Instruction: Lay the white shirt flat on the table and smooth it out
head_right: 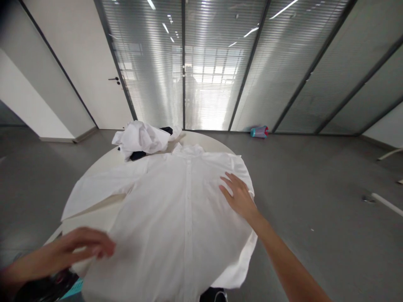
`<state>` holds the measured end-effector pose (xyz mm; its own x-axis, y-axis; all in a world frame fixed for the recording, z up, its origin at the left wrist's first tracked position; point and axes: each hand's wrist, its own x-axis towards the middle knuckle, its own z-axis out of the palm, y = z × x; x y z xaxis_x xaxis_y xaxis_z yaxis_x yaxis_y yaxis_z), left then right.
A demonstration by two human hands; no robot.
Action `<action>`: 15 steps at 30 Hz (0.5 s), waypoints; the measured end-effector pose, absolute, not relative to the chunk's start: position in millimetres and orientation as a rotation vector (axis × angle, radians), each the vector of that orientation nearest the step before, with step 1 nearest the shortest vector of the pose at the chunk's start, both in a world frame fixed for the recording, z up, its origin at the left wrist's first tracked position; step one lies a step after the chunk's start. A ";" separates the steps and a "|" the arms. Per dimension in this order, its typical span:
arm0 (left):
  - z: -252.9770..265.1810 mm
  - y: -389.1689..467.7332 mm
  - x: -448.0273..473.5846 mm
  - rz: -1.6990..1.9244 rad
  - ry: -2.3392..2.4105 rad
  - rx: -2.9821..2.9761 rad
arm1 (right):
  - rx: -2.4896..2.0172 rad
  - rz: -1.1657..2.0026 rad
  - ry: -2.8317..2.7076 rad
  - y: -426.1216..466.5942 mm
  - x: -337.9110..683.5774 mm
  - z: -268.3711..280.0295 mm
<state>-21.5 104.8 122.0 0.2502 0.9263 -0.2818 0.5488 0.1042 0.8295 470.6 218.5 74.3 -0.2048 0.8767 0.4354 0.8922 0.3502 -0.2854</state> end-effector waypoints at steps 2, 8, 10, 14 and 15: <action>136.3 177.8 12.4 0.401 1.239 1.886 | -1.604 0.006 -2.113 272.7 448.4 80.8; 92.9 362.8 79.7 0.510 1.390 2.505 | -1.871 0.090 -2.170 377.0 410.0 62.6; 70.8 388.4 72.2 0.487 1.398 2.570 | -1.925 0.084 -2.216 387.1 410.6 51.5; 45.4 400.4 47.5 0.391 1.409 2.702 | -2.019 0.042 -2.262 392.3 411.1 39.8; 42.4 399.4 43.4 0.368 1.417 2.720 | -2.014 0.040 -2.273 392.7 411.2 39.9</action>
<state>43.4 399.4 42.4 0.5512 0.8135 0.1857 0.8008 -0.5782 0.1560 411.2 392.7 39.9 -0.1176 0.9912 0.0608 0.9885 0.1227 -0.0886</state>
